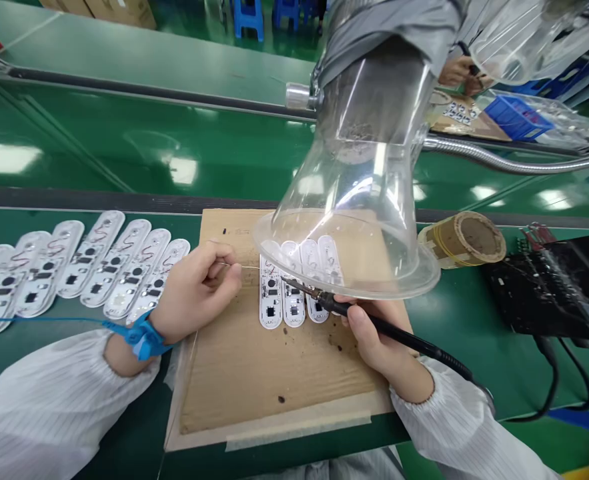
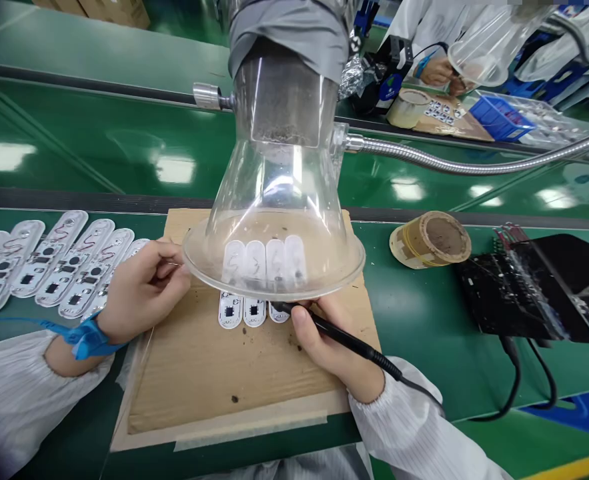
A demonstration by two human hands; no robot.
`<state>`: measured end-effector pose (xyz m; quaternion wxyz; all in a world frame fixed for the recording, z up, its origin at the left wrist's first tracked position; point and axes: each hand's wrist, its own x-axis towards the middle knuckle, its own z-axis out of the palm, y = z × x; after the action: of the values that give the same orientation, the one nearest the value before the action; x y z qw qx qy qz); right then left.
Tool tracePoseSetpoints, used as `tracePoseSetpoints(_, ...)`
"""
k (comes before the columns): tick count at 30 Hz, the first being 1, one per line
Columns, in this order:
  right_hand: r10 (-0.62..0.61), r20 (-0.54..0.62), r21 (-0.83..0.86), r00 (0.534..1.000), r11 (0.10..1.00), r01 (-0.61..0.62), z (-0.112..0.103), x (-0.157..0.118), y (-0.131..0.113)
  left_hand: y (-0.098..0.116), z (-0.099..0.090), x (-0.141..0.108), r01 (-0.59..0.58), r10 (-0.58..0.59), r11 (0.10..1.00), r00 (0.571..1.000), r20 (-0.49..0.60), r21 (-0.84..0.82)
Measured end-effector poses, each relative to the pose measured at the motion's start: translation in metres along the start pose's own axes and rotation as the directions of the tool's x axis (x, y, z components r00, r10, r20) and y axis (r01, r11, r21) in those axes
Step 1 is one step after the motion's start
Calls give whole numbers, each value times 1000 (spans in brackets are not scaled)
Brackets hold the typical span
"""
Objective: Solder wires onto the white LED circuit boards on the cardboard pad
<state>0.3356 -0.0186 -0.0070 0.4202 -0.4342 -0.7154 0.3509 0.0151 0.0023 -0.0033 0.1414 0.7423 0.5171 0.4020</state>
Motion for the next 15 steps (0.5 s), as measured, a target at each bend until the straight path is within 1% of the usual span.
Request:
tracePoseSetpoints(2,-12,23,-58,1000,998,13,1,5,-6,0,-1,0,20,-20,1000,999,-33,-9)
tracePoseSetpoints(4,-7,44,-94,999,995,11,1,10,-12,0,-2,0,17,-18,1000,999,-31,-13)
tracePoseSetpoints(7,27,88,-86,996,996,-19,-1,15,-16,-1,-2,0,-3,3,1000,1000,1,-10)
tracePoseSetpoints(11,61,180,-69,982,996,-49,-3,16,-15,-2,-1,-2,-16,16,1000,1000,24,-7)
tracePoseSetpoints(15,68,189,-108,980,993,-49,-4,17,-17,-2,0,-1,-17,18,1000,999,28,-18)
